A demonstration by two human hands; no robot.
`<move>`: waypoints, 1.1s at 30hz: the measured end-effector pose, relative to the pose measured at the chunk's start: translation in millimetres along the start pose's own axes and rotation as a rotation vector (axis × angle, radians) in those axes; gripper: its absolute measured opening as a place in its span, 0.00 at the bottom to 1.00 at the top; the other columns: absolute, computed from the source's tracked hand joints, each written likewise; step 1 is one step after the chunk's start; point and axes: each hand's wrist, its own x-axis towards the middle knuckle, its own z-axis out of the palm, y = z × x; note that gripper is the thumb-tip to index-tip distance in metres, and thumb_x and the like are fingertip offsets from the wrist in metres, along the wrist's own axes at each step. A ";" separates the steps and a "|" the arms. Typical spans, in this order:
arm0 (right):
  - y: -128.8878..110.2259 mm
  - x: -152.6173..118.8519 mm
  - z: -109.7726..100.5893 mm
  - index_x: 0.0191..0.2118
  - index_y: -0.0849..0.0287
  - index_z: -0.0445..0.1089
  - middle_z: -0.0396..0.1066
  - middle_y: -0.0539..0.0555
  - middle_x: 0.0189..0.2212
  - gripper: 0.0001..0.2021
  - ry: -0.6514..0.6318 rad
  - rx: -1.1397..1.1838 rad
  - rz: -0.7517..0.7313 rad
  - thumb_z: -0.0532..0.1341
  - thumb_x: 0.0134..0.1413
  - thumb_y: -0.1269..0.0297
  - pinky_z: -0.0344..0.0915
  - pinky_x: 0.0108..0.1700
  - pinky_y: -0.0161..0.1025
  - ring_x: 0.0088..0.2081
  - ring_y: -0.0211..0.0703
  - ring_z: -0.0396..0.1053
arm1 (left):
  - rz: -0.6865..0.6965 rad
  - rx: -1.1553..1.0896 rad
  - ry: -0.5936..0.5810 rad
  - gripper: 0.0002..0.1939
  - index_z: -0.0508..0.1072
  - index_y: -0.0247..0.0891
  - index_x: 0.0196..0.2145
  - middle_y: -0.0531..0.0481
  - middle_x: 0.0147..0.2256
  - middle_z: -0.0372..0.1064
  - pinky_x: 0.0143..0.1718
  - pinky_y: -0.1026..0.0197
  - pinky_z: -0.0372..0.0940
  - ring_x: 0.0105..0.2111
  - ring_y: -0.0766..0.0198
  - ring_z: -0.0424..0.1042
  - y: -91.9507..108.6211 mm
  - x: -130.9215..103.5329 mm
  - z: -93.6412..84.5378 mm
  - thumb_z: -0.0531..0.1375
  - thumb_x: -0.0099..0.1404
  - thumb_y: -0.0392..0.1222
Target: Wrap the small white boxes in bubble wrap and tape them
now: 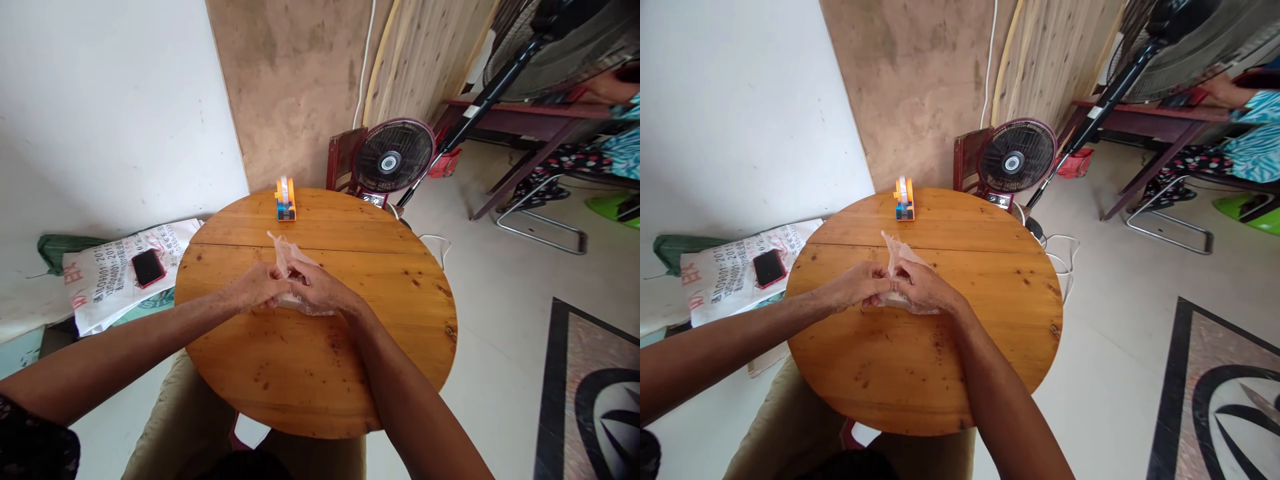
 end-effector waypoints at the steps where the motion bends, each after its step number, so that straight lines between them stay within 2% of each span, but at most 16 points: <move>1: 0.7 0.2 -1.1 0.38 0.61 0.68 0.68 0.51 0.32 0.09 -0.014 0.017 -0.002 0.56 0.58 0.62 0.55 0.35 0.36 0.34 0.40 0.62 | -0.009 -0.016 -0.025 0.09 0.62 0.38 0.23 0.57 0.15 0.63 0.14 0.69 0.55 0.15 0.69 0.63 2.1 -1.1 -1.5 0.61 0.57 0.36; 4: 3.5 1.0 -3.9 0.36 0.61 0.68 0.68 0.51 0.33 0.06 -0.046 0.063 0.009 0.54 0.54 0.69 0.57 0.38 0.36 0.36 0.41 0.63 | -0.030 -0.082 -0.102 0.03 0.66 0.36 0.26 0.55 0.19 0.66 0.14 0.67 0.58 0.17 0.68 0.65 5.4 -2.9 -5.3 0.56 0.56 0.32; 6: 5.2 1.3 -4.5 0.34 0.60 0.67 0.67 0.50 0.32 0.06 -0.053 0.066 0.021 0.54 0.51 0.71 0.56 0.37 0.36 0.35 0.40 0.62 | -0.028 -0.083 -0.123 0.04 0.66 0.36 0.28 0.54 0.21 0.68 0.15 0.67 0.60 0.18 0.68 0.66 5.2 -2.5 -6.1 0.55 0.54 0.29; 9: 6.7 1.4 -4.0 0.31 0.60 0.65 0.65 0.49 0.29 0.05 -0.061 0.048 0.044 0.53 0.49 0.73 0.54 0.34 0.35 0.32 0.39 0.59 | 0.008 0.001 -0.110 0.06 0.66 0.37 0.28 0.56 0.20 0.67 0.16 0.67 0.59 0.18 0.68 0.65 4.3 -1.0 -4.3 0.56 0.53 0.28; 13: 8.4 1.7 -4.2 0.32 0.60 0.65 0.62 0.48 0.28 0.04 -0.065 0.042 0.035 0.54 0.50 0.71 0.53 0.33 0.35 0.32 0.39 0.58 | 0.080 0.183 -0.067 0.04 0.66 0.38 0.27 0.59 0.18 0.62 0.19 0.67 0.56 0.18 0.70 0.62 2.9 -0.1 -1.8 0.58 0.56 0.33; 16: 9.8 2.2 -6.4 0.34 0.60 0.67 0.65 0.50 0.31 0.06 -0.073 0.106 0.018 0.53 0.52 0.69 0.56 0.37 0.36 0.35 0.41 0.61 | 0.241 0.356 0.000 0.03 0.70 0.38 0.26 0.58 0.19 0.61 0.23 0.65 0.55 0.20 0.69 0.61 -4.9 2.3 -2.6 0.61 0.56 0.38; 19: 12.7 3.1 -6.5 0.35 0.60 0.69 0.67 0.51 0.33 0.08 -0.027 0.170 0.035 0.53 0.53 0.68 0.58 0.41 0.38 0.38 0.43 0.63 | 0.526 0.520 0.114 0.02 0.74 0.40 0.29 0.53 0.28 0.68 0.32 0.61 0.62 0.29 0.63 0.68 -19.9 7.2 -2.6 0.61 0.57 0.39; 21: 16.7 4.3 -3.4 0.35 0.60 0.70 0.67 0.51 0.33 0.09 0.040 0.201 0.054 0.52 0.54 0.68 0.59 0.42 0.39 0.39 0.43 0.64 | 0.686 0.500 0.183 0.01 0.73 0.39 0.29 0.49 0.37 0.71 0.43 0.58 0.65 0.39 0.59 0.71 -30.3 10.8 -1.1 0.62 0.56 0.38; 23: 22.0 6.2 1.3 0.36 0.59 0.70 0.67 0.51 0.33 0.10 0.105 0.277 0.087 0.52 0.55 0.66 0.61 0.42 0.39 0.38 0.42 0.64 | 0.785 0.441 0.215 0.02 0.72 0.39 0.29 0.45 0.43 0.70 0.50 0.55 0.64 0.46 0.56 0.70 -38.5 13.7 1.3 0.62 0.56 0.37; 28: 27.2 13.4 4.8 0.46 0.60 0.70 0.70 0.52 0.35 0.15 0.189 0.548 0.235 0.55 0.54 0.65 0.65 0.40 0.38 0.35 0.40 0.67 | 0.811 0.350 0.197 0.04 0.70 0.40 0.31 0.43 0.49 0.68 0.52 0.54 0.65 0.50 0.55 0.70 -44.8 18.0 5.5 0.61 0.56 0.34; 33: 14.1 27.7 -13.2 0.52 0.56 0.67 0.71 0.52 0.42 0.21 0.052 0.520 0.327 0.56 0.51 0.68 0.64 0.33 0.32 0.33 0.35 0.66 | 0.828 0.303 0.154 0.05 0.68 0.40 0.30 0.43 0.51 0.67 0.49 0.54 0.67 0.49 0.54 0.70 -43.8 20.6 6.3 0.60 0.55 0.33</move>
